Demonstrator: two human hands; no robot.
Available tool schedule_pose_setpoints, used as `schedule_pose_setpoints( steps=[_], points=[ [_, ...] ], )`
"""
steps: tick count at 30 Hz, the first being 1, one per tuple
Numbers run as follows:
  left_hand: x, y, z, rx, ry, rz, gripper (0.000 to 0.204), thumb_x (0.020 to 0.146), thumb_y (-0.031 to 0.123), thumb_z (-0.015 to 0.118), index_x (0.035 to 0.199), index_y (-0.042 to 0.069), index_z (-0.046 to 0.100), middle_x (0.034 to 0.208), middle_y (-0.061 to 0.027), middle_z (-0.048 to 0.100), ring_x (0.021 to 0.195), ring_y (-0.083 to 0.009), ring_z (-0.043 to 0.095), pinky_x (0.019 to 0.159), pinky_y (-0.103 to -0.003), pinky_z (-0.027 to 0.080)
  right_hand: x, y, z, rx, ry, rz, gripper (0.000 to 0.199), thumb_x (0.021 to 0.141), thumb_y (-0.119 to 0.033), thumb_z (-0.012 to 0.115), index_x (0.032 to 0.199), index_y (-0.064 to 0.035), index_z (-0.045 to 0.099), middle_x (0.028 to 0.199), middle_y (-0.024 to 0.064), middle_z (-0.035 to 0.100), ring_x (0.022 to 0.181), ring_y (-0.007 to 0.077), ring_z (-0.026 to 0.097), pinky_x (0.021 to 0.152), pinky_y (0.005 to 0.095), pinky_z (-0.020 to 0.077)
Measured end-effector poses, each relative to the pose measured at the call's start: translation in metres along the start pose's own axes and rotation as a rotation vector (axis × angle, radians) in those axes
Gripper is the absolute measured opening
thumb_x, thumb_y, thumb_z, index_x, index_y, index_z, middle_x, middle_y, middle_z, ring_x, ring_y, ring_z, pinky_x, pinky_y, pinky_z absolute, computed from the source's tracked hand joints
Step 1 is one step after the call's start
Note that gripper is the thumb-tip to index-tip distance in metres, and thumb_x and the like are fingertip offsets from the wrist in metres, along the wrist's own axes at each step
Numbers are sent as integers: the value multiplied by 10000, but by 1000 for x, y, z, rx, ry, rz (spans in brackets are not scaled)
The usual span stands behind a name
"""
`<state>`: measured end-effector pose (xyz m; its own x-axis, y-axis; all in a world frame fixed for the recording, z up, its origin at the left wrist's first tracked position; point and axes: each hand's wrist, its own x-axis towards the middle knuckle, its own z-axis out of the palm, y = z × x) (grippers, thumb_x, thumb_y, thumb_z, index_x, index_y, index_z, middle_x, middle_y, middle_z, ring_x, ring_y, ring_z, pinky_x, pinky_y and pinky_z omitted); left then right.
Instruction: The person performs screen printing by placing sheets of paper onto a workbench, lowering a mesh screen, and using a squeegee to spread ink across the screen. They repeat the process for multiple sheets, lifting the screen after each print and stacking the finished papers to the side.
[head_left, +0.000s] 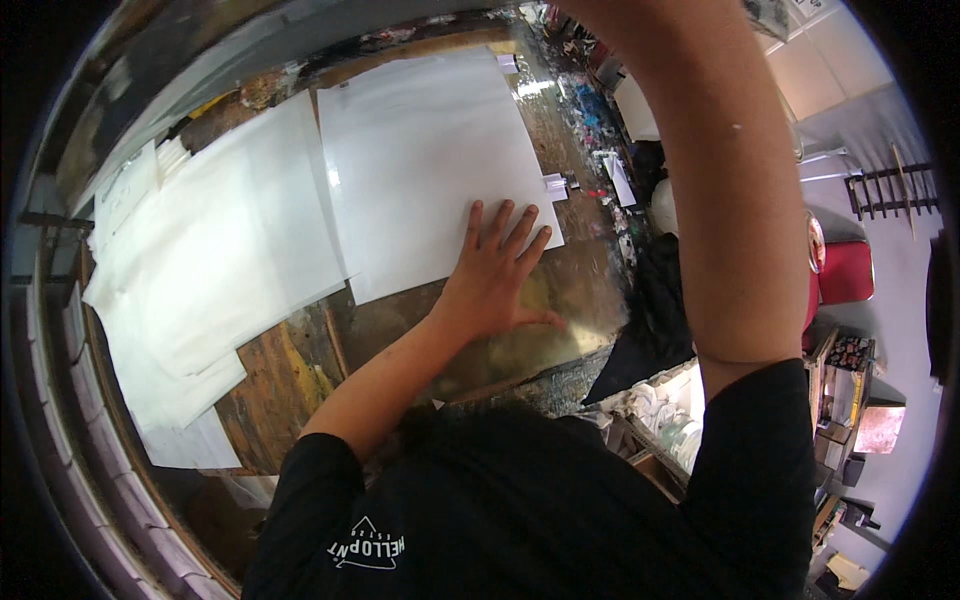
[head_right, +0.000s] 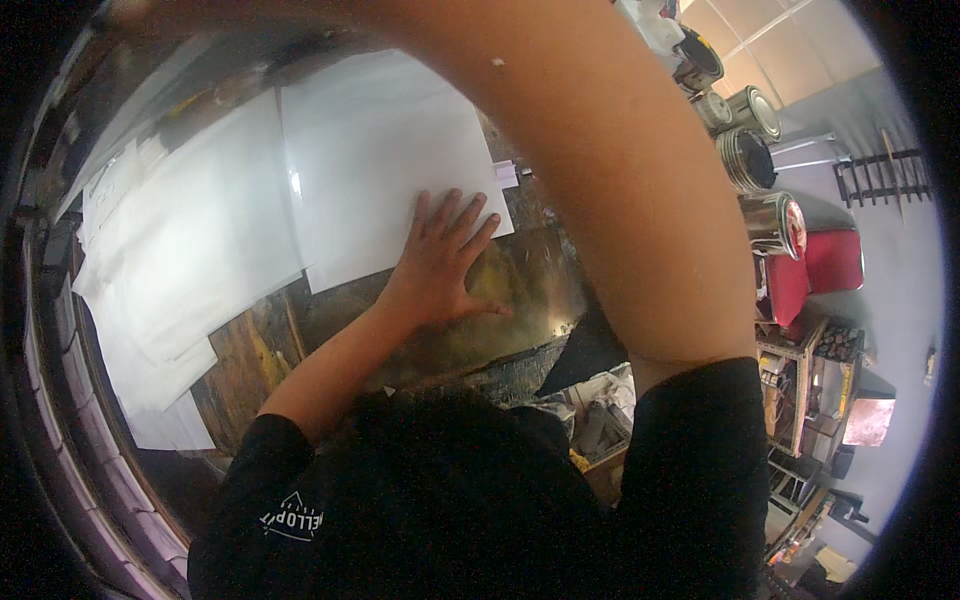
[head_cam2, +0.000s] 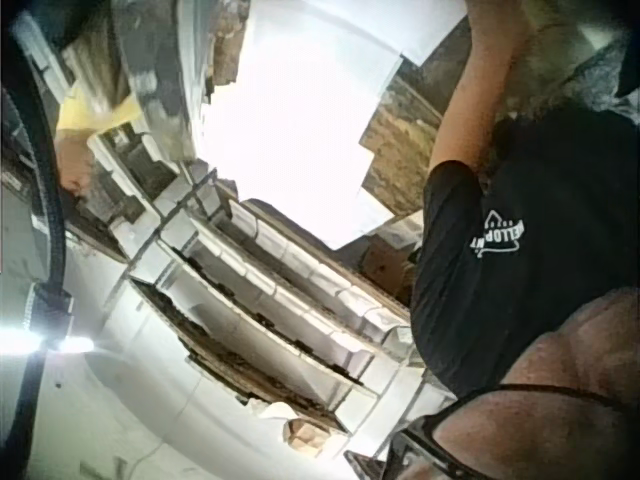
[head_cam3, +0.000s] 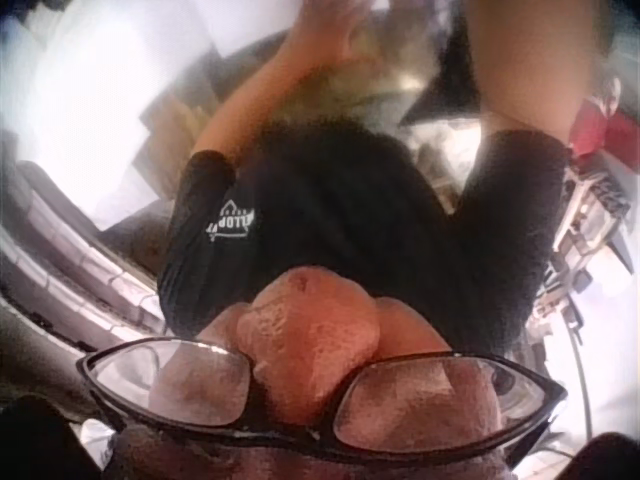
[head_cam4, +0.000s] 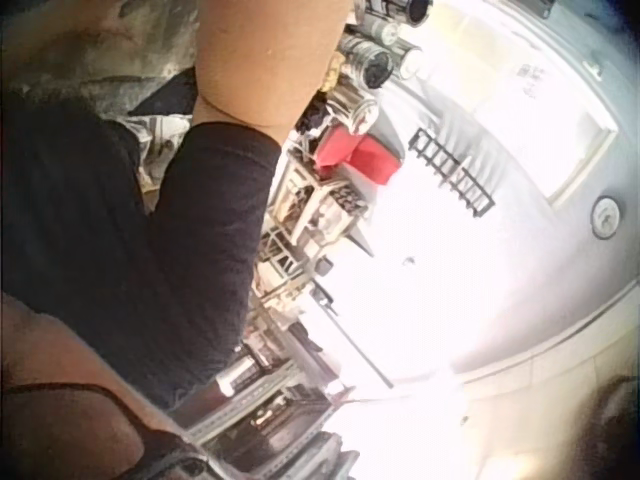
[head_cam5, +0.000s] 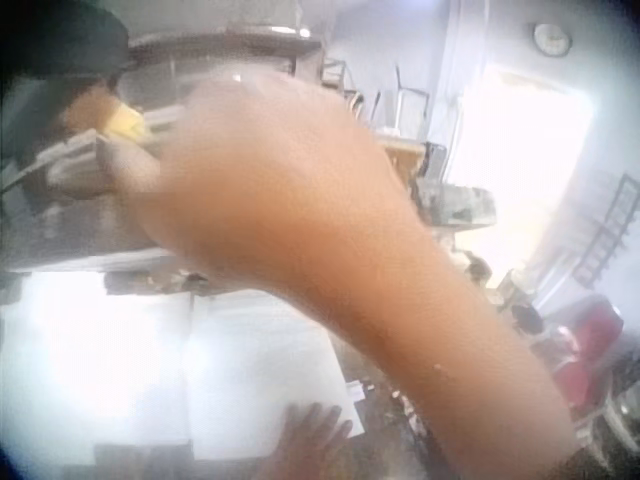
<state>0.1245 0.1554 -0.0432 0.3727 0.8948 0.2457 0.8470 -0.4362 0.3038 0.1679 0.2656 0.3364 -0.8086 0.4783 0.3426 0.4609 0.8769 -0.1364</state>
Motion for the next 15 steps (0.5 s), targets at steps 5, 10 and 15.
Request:
schedule_pose_setpoints(
  steps=[5,10,15],
  points=[
    [-4,-4,-70,-22,200,-187,1147,731,813,773,1572,83,500,1580,-199,503,1447,-399,467,1240,-656,268,5,-7,17,-32,46,53,614,1126,-538,399,753,-113,640,571,-39,430,490,103,352,444,269,329],
    [-88,-39,-217,-1113,992,-542,1045,834,44,890,1677,17,271,1350,-184,665,1141,-214,688,923,-323,600,-43,4,85,-233,68,73,434,963,-409,662,1173,-29,669,1091,228,730,1030,406,696,901,582,467],
    [-163,-32,-159,-793,593,-750,1015,693,239,1031,1527,-57,535,1282,-129,730,1184,-227,681,1069,-368,518,-114,27,176,-173,-171,-56,600,795,-159,800,1292,-73,475,1127,122,610,1153,350,593,918,553,379]
  ],
)
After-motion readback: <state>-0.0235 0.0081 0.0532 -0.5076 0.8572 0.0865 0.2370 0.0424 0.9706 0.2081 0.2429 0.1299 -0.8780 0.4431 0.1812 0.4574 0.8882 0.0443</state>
